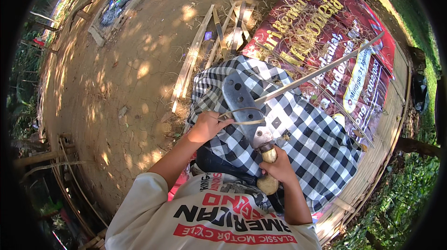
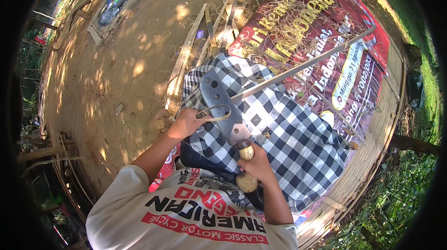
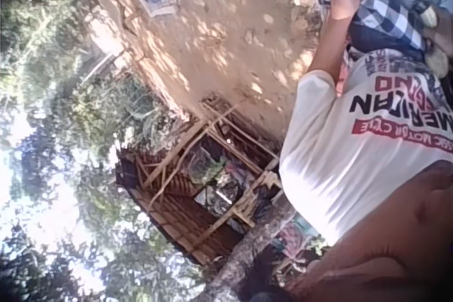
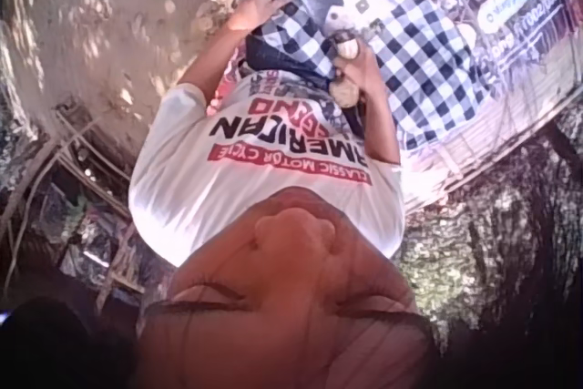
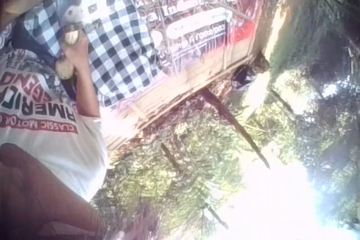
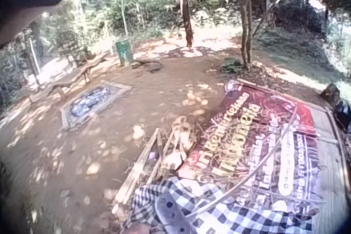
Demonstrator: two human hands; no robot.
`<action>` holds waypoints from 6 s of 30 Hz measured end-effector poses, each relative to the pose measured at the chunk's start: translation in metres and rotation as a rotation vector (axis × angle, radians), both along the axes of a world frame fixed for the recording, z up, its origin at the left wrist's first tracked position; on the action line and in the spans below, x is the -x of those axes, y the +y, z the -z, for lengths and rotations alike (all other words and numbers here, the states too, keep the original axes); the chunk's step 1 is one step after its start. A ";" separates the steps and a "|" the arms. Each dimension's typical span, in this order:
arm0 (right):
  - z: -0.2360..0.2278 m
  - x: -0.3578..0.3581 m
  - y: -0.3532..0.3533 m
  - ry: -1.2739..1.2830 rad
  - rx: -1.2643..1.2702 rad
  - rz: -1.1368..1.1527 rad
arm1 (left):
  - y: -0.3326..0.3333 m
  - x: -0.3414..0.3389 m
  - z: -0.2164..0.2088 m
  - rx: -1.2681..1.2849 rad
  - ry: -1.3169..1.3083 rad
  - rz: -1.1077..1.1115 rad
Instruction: The person holds a length of bamboo on their lap and uses a large knife to shave and smooth the outer surface, rotating the bamboo and removing thin strips.
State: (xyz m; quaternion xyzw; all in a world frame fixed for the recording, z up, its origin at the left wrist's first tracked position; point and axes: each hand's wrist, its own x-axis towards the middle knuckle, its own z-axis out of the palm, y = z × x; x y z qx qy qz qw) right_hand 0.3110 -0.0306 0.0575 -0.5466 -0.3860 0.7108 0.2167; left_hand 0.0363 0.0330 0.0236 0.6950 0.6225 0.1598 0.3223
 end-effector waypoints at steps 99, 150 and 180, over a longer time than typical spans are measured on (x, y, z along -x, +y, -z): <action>-0.029 -0.093 0.033 0.094 -0.412 0.236 | 0.198 -0.052 -0.080 -0.694 0.417 0.878; -0.061 -0.122 0.072 -1.348 -1.174 -0.362 | -0.004 -0.024 -0.040 -0.047 0.223 0.207; -0.020 -0.190 0.089 -1.365 -0.680 0.397 | -0.004 -0.006 -0.009 0.310 0.059 0.019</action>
